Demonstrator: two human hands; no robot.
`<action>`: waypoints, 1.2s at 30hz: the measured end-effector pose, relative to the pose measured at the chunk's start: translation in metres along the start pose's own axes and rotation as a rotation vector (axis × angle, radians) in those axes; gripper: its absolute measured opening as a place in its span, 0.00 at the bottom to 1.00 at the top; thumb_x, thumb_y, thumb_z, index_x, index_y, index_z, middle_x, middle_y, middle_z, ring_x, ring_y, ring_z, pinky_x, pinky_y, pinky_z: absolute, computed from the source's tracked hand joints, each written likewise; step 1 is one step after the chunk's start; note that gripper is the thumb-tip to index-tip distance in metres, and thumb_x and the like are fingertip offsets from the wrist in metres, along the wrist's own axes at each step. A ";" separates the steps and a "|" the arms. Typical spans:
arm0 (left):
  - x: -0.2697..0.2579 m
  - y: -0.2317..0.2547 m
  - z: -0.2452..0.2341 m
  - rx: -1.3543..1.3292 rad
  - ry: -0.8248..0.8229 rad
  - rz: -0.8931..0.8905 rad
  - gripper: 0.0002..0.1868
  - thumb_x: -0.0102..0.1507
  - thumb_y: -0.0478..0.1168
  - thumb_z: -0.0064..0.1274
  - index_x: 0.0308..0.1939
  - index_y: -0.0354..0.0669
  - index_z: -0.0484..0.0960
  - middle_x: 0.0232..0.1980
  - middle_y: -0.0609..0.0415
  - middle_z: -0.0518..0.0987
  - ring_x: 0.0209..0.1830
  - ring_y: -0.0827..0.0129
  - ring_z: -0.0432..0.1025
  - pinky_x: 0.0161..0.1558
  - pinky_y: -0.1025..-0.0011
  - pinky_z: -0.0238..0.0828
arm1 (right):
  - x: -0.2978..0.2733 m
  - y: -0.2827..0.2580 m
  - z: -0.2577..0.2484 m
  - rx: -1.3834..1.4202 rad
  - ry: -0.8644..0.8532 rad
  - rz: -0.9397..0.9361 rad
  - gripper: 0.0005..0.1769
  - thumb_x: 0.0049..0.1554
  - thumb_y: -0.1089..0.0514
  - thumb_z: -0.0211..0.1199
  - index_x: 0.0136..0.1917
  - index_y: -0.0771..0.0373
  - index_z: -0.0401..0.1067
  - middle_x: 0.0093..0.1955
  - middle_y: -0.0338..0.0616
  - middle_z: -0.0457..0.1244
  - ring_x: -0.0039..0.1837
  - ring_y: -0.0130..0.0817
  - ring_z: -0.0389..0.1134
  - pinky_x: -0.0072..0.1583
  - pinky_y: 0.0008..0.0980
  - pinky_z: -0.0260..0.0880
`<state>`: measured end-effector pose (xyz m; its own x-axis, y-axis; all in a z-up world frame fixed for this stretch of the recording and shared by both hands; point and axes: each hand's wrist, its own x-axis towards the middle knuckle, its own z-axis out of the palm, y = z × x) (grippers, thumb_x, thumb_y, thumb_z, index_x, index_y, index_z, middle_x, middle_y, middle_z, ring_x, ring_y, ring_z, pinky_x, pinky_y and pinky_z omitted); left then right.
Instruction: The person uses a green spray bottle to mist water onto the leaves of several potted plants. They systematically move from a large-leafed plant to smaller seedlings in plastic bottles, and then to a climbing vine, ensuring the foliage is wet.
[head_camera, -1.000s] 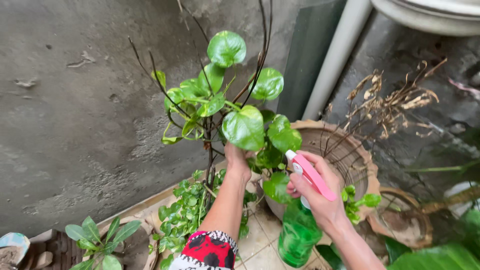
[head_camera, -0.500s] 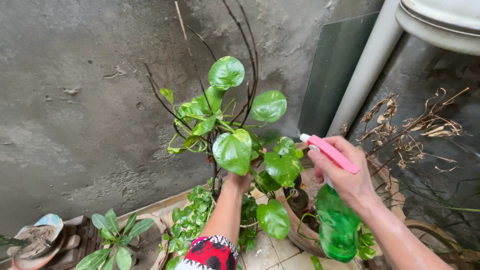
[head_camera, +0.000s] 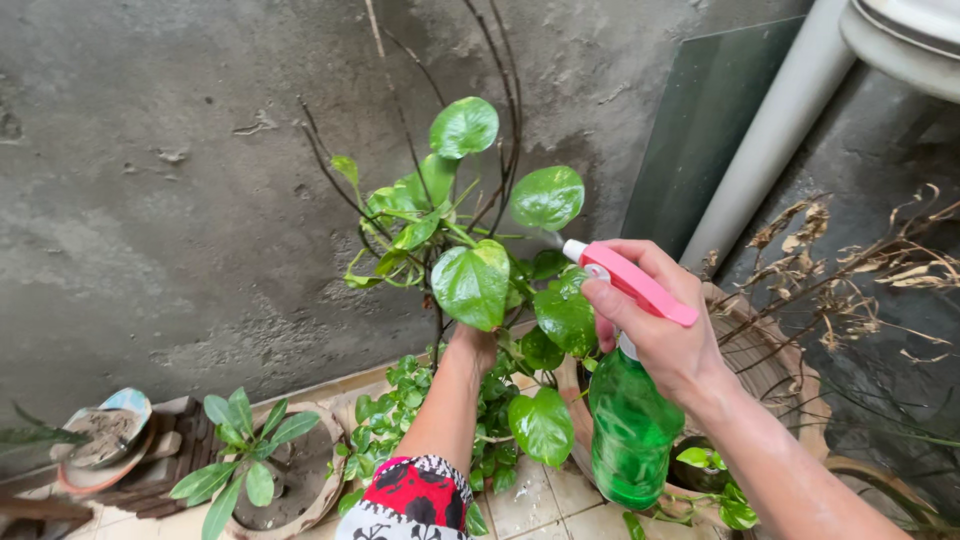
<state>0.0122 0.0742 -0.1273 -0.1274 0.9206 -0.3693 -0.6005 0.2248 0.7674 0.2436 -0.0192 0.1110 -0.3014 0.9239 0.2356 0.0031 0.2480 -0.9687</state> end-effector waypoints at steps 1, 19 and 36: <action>-0.003 0.003 0.000 0.042 -0.043 -0.025 0.27 0.67 0.59 0.40 0.62 0.52 0.78 0.63 0.58 0.78 0.64 0.67 0.69 0.65 0.55 0.59 | 0.001 -0.004 0.003 -0.011 -0.017 -0.004 0.27 0.57 0.56 0.67 0.66 0.69 0.69 0.43 0.44 0.65 0.38 0.29 0.66 0.39 0.33 0.70; -0.126 0.115 -0.010 0.845 -0.178 -0.136 0.31 0.63 0.60 0.51 0.67 0.54 0.75 0.58 0.61 0.81 0.46 0.71 0.73 0.38 0.69 0.66 | -0.034 -0.030 0.093 -0.014 0.148 -0.030 0.34 0.53 0.58 0.66 0.71 0.65 0.62 0.52 0.42 0.67 0.46 0.28 0.72 0.48 0.29 0.73; -0.099 0.213 -0.066 0.642 0.091 0.692 0.18 0.60 0.47 0.59 0.48 0.41 0.85 0.41 0.54 0.86 0.38 0.70 0.80 0.45 0.69 0.75 | -0.046 -0.011 0.236 0.026 0.449 -0.218 0.30 0.59 0.57 0.63 0.71 0.67 0.60 0.52 0.44 0.64 0.48 0.30 0.72 0.53 0.27 0.73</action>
<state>-0.1547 0.0098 0.0382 -0.3694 0.8929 0.2575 0.1773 -0.2043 0.9627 0.0329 -0.1334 0.0923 0.1479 0.8872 0.4370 -0.0400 0.4468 -0.8937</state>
